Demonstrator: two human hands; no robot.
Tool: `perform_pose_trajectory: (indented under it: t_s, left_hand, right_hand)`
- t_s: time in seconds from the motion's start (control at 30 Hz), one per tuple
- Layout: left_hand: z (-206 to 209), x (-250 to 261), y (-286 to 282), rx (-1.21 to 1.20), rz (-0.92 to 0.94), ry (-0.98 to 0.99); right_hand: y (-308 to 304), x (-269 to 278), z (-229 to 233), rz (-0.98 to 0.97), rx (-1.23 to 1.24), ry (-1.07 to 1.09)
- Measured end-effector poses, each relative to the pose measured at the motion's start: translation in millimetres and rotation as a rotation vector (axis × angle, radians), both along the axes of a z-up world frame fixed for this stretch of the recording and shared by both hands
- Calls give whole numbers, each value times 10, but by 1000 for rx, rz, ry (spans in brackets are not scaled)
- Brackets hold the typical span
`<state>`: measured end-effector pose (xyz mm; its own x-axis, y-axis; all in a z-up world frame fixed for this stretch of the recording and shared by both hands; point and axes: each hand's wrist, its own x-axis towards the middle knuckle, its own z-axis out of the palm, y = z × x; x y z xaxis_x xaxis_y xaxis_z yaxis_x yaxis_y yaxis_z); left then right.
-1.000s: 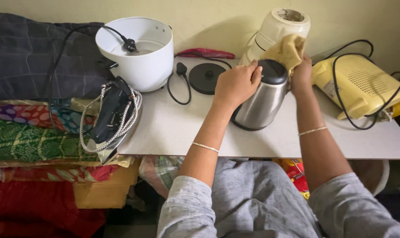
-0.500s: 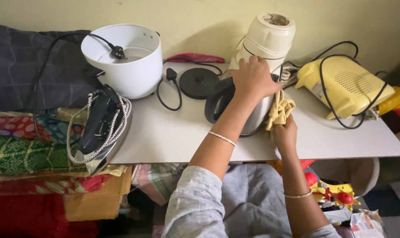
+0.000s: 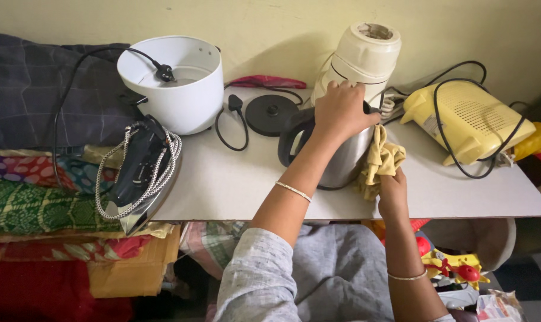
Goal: The person wipes the surfaces of a black iron and a stainless steel electric kettle using a yellow cloth. The iron is wiped on its top and sides, then the kettle is wiped on its body and lid. The person opens the kettle lid briefly while wiping.
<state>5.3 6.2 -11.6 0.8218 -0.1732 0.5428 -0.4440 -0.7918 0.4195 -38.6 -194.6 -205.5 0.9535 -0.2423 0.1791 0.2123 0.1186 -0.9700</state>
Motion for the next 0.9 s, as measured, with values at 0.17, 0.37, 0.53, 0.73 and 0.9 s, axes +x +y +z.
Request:
perform_pose_trajectory:
  t_s: [0.17, 0.37, 0.53, 0.73, 0.9]
  left_hand:
    - [-163, 151, 129, -104, -217, -166]
    - [-87, 271, 332, -106, -313, -103]
    - [-101, 115, 194, -102, -178, -146]
    - [-135, 84, 162, -182, -136, -222]
    - [-33, 88, 277, -464, -138, -310]
  right_hand:
    - [-77, 40, -23, -3, 14, 28]
    - [-101, 58, -29, -15, 37, 62]
    - [-58, 22, -42, 19, 72, 12]
    - [-7, 32, -11, -23, 78, 52]
    - [-91, 49, -35, -11, 97, 77]
